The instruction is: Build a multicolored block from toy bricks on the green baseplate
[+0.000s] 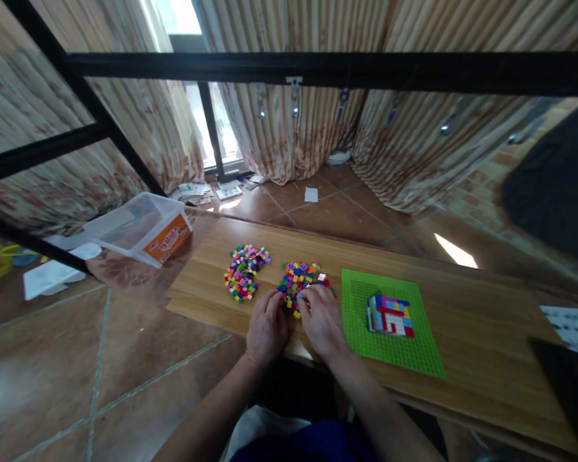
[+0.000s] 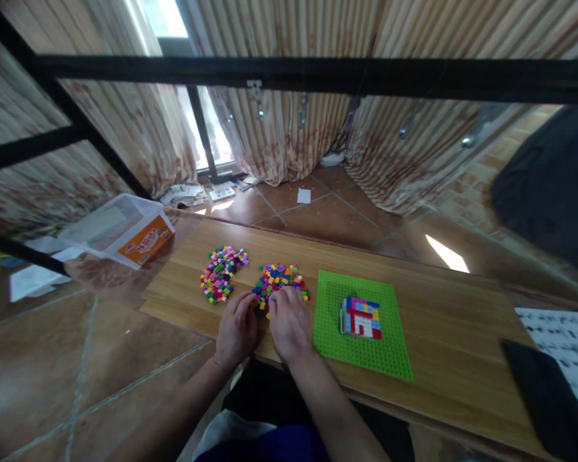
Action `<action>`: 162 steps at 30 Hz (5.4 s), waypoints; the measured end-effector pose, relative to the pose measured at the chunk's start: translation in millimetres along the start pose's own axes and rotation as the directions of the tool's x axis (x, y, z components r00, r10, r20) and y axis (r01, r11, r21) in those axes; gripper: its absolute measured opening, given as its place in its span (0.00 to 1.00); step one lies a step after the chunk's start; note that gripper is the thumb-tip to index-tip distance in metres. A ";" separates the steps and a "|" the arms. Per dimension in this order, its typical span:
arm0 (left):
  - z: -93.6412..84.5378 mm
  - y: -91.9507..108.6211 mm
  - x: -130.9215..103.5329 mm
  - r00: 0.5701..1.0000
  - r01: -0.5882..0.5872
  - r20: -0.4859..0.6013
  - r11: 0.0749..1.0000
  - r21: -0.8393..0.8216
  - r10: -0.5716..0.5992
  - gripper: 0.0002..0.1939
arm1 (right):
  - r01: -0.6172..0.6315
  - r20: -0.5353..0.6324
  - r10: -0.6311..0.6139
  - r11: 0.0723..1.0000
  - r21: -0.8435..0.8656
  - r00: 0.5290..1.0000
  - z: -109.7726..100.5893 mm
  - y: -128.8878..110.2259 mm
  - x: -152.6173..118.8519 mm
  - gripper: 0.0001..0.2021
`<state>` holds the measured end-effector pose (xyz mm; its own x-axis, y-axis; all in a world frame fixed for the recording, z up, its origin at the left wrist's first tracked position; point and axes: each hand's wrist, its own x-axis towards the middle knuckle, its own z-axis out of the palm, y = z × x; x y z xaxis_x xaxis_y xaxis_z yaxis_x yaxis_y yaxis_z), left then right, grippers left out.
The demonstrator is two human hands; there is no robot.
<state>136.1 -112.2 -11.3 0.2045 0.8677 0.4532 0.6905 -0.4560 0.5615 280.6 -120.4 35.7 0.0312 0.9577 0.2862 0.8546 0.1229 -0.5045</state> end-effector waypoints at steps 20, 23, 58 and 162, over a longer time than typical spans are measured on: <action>-3.1 -0.5 6.2 0.998 -0.041 -0.039 0.998 0.053 0.043 0.14 | -0.368 -0.081 0.713 0.452 0.812 0.697 -97.6 84.0 -90.4 0.20; -2.9 -1.6 6.2 0.999 -0.019 -0.034 0.998 0.062 0.021 0.14 | -0.376 -0.057 0.716 0.431 0.820 0.696 -97.8 84.7 -94.7 0.19; -9.3 11.1 -2.3 0.997 -0.042 0.064 0.997 -0.070 0.047 0.17 | -0.189 -0.054 0.189 0.982 0.004 0.980 -2.1 40.7 -42.6 0.21; 90.0 160.0 81.2 0.793 0.045 0.548 0.871 -0.488 0.266 0.22 | -0.348 -0.165 0.592 0.652 0.674 0.789 -98.0 146.8 -58.8 0.12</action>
<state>325.6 -96.9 53.0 0.7263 0.6751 0.1293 0.2721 -0.4551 0.8478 455.0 -184.2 24.7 0.6164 0.7850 0.0617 0.1968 -0.0776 -0.9774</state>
